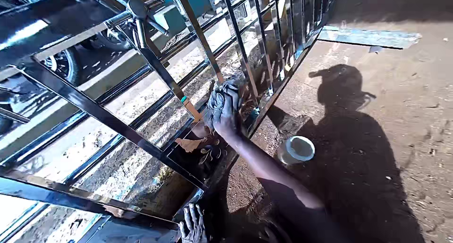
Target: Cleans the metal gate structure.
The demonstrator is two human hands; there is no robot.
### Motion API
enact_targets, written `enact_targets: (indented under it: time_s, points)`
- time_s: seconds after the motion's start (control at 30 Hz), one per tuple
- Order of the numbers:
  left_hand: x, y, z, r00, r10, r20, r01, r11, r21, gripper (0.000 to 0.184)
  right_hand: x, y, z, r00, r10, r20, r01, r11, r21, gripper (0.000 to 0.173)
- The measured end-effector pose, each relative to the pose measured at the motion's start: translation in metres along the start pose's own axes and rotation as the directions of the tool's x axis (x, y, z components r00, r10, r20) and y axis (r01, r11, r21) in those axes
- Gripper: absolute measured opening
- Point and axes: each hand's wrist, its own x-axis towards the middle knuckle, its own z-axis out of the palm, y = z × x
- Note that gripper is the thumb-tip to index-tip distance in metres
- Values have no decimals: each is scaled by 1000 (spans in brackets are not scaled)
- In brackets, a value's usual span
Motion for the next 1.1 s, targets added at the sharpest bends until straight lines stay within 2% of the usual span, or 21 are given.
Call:
enact_targets:
  time_s: [0.07,0.1,0.13,0.17,0.2,0.23,0.27,0.3,0.37,0.4,0.47,0.57,0.63,0.67,0.7,0.77,0.8,0.83,0.9,0.97,1.1]
  points:
    - [3,-5,11,1000,22,12,-23,998,52,55,-41,-22,2,976,-218,22,216,975,57,36]
    - [6,-11,30,998,56,-38,-51,992,113,56,-59,-28,3,946,-320,49,315,945,82,34]
    - [10,-23,63,978,117,-172,-87,981,171,55,-66,-27,2,911,-406,68,398,912,102,33]
    - [20,-38,104,895,180,-407,-90,969,230,53,-63,-21,1,874,-480,78,468,873,134,36]
    - [38,-55,144,735,239,-635,-63,956,287,51,-53,-11,0,839,-537,83,522,839,157,40]
    - [48,-64,161,658,277,-701,-44,943,331,51,-43,-4,-1,827,-553,105,532,829,175,43]
    - [49,-66,166,675,274,-686,-30,938,345,53,-38,-2,-3,844,-519,138,494,851,182,45]
    - [48,-66,169,694,264,-670,-12,934,356,54,-39,-5,-5,893,-423,157,396,901,175,48]
    - [54,-70,178,630,279,-725,33,923,384,54,-51,-27,-3,977,-160,143,140,980,142,52]
    - [58,-72,183,594,287,-752,38,923,382,55,-63,-42,0,988,-103,117,89,989,118,49]
    - [65,-77,189,568,300,-767,9,929,370,57,-97,-62,0,957,-226,179,213,973,93,53]
    - [64,-77,193,578,303,-758,-36,937,347,57,-135,-49,-13,785,-550,284,517,835,187,37]
    - [61,-77,188,606,299,-737,-47,939,342,56,-118,-27,-23,682,-645,344,604,763,233,23]
    - [62,-79,186,604,299,-739,-44,938,343,55,-105,-19,-25,693,-612,382,581,787,206,25]
    - [64,-80,185,605,298,-739,-36,937,348,55,-93,-16,-23,747,-535,395,522,840,150,32]
    - [63,-81,188,610,296,-735,-37,937,347,55,-80,-33,-18,872,-285,399,287,956,55,47]
    - [63,-79,189,619,290,-730,-44,941,336,56,-81,-50,-15,912,-188,365,198,980,10,44]
    - [62,-77,188,623,285,-728,-47,943,329,56,-88,-64,-10,929,-183,322,193,981,1,40]
    - [63,-79,185,603,286,-745,-48,945,324,54,-120,-71,-3,874,-374,311,365,927,91,48]
    - [60,-79,186,601,290,-745,-58,945,321,53,-166,-48,-11,799,-516,309,496,856,147,41]
    - [58,-78,182,650,282,-705,-94,951,294,49,-249,22,-56,721,-458,519,465,876,127,35]
